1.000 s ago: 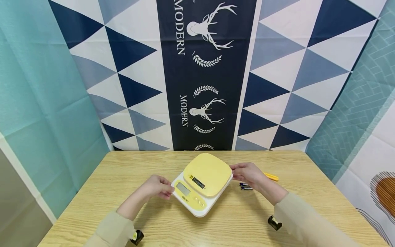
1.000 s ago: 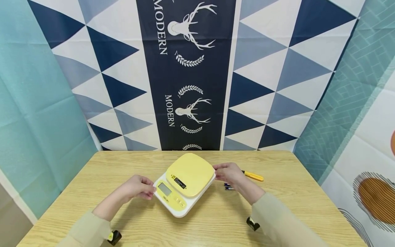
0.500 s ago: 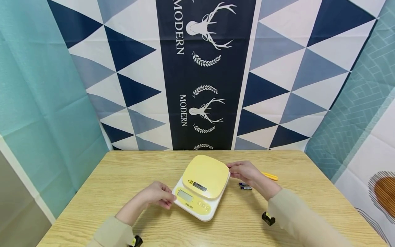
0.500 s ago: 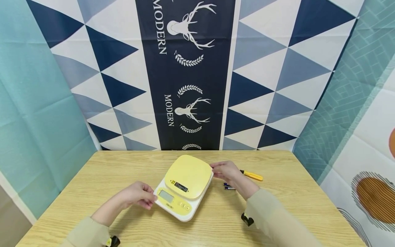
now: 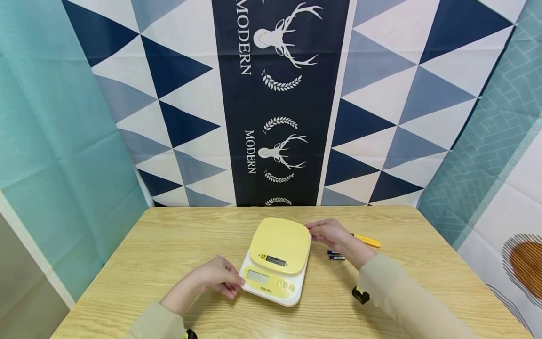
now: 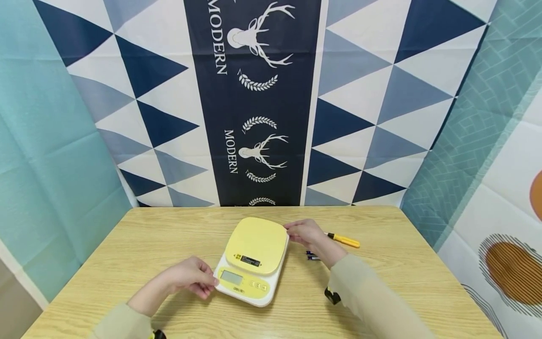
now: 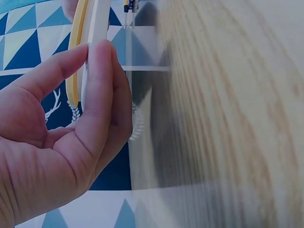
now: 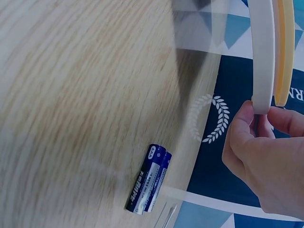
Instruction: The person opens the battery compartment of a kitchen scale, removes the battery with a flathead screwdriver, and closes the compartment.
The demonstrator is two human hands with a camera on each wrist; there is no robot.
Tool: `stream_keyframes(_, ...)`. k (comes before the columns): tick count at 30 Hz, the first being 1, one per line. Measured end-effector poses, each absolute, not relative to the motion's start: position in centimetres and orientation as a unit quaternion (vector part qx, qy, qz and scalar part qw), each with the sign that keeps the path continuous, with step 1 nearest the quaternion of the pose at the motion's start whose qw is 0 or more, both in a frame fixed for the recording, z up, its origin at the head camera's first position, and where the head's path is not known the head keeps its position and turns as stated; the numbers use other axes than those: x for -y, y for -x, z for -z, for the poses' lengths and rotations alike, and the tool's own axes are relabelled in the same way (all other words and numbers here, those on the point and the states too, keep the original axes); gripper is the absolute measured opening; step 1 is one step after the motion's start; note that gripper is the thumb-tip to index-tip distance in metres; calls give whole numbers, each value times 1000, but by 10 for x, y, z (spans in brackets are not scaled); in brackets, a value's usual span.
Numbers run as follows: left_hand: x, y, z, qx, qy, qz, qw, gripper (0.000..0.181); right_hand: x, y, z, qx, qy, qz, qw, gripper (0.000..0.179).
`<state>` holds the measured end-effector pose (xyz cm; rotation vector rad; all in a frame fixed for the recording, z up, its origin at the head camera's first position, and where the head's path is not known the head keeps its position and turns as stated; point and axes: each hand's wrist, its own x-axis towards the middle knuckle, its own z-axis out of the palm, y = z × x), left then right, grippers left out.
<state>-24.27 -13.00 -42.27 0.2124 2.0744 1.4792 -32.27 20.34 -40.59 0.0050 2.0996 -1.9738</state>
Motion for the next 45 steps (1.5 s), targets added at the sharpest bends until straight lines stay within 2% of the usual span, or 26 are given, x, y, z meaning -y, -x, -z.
stream_keyframes(12,122,237,429,-772,-93,-541,321,17,-199,336,415,-736,-11,663,135,33)
stream_keyframes(45,105,228,437,-749,-80,-560,345,17,-194,362,442,-783,-36,602,152,25)
